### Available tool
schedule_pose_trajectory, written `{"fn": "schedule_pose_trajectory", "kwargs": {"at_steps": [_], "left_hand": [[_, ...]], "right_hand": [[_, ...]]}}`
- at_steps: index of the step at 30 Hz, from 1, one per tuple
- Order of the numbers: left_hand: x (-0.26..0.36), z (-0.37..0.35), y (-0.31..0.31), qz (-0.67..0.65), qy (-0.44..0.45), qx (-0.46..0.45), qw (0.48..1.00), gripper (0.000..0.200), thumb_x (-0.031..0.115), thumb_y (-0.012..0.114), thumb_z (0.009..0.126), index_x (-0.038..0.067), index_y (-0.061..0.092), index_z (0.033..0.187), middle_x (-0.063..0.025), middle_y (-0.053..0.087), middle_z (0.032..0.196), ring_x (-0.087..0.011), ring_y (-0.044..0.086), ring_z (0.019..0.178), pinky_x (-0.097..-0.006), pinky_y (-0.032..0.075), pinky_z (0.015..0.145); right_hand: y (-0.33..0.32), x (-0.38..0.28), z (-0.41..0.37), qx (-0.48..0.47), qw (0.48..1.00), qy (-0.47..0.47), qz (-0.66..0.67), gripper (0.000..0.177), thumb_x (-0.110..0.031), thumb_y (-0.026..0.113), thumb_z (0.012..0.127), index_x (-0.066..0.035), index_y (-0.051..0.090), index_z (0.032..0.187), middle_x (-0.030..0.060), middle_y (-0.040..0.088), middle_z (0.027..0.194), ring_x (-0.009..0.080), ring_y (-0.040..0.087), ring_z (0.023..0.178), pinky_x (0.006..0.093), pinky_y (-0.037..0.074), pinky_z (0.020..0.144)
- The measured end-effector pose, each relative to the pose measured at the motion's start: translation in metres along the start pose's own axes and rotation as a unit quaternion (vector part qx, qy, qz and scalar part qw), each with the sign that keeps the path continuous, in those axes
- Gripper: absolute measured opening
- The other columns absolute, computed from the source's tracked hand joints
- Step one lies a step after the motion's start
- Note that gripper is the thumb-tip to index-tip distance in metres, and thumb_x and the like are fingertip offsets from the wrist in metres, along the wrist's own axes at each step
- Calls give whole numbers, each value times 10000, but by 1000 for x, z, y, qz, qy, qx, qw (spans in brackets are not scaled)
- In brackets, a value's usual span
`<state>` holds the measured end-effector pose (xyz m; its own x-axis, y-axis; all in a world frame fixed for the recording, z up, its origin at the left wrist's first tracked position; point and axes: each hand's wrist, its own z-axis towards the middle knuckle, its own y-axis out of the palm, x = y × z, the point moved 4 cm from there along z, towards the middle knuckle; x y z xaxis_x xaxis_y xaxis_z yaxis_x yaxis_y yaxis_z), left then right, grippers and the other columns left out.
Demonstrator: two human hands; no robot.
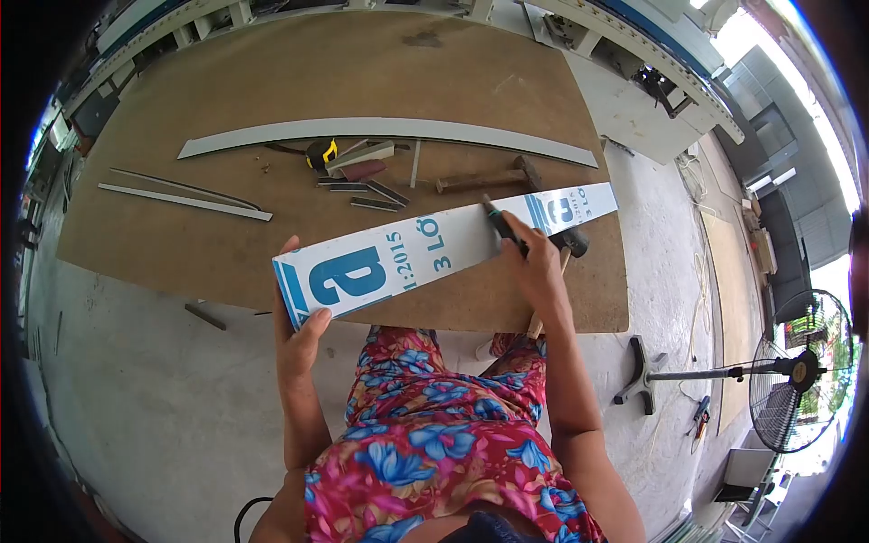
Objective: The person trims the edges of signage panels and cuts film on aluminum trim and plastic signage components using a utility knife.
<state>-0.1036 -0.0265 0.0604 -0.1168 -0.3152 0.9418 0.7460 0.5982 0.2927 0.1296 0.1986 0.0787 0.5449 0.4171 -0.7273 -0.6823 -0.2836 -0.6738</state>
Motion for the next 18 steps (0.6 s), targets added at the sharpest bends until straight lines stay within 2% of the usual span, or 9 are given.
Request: {"fn": "schedule_pose_trajectory", "kwargs": {"at_steps": [2,3,6,7,10,12,14,16,18], "left_hand": [[4,1,3,6,2,6,1000,899,210,649,649,56,264,1446,-144,473,1260,-239,488,1208,-355,401,1013],[5,1,4,10,3,8,1000,897,208,648,650,55,263,1446,-143,475,1259,-239,487,1209,-355,399,1015],[3,1,3,-1,-3,-1,1000,894,205,647,653,50,261,1445,-145,471,1261,-236,482,1214,-355,394,1020],[2,1,3,1,-2,-4,1000,894,203,646,654,50,259,1445,-145,470,1262,-235,481,1215,-355,393,1021],[0,1,1,5,-3,-6,1000,892,200,644,657,50,255,1446,-145,466,1265,-234,478,1218,-356,390,1024],[-1,0,0,1,-9,-2,1000,893,201,644,658,49,253,1446,-144,465,1265,-233,476,1219,-357,386,1026],[2,1,2,-5,0,-12,1000,883,188,635,668,48,247,1449,-143,464,1261,-233,473,1223,-360,381,1030],[4,1,3,-16,4,-22,1000,876,179,631,682,48,236,1452,-151,450,1285,-238,458,1240,-365,372,1038],[5,1,5,-30,5,-27,999,872,175,632,699,47,220,1457,-168,422,1339,-248,432,1268,-374,359,1049]], "right_hand": [[3,-24,-10,-16,999,-32,5,420,-143,593,839,-107,585,1257,220,604,975,367,608,892,404,456,810],[5,-29,-12,-51,999,-13,-8,428,-153,594,838,-109,579,1263,221,604,993,366,606,912,394,454,821],[0,-10,-2,-40,998,-43,16,424,-163,591,842,-109,578,1262,222,600,997,370,606,922,388,456,830],[-3,7,6,-5,999,-38,-6,414,-187,597,837,-123,597,1245,241,623,1002,374,616,917,388,465,831],[-27,67,31,26,997,64,-31,402,-208,601,829,-141,615,1226,247,649,995,367,636,884,406,480,808],[-43,127,52,68,994,65,-62,396,-222,601,824,-153,626,1214,242,663,982,334,660,830,397,493,780],[-68,160,72,132,978,66,-150,382,-223,599,824,-161,637,1199,218,673,965,295,667,804,388,494,745],[-96,194,81,234,964,72,-101,392,-158,609,859,-60,598,1239,116,650,812,119,562,675,278,466,627],[-115,204,84,305,949,72,27,415,-141,608,869,-55,569,1273,74,623,757,102,528,620,264,431,542]]}}
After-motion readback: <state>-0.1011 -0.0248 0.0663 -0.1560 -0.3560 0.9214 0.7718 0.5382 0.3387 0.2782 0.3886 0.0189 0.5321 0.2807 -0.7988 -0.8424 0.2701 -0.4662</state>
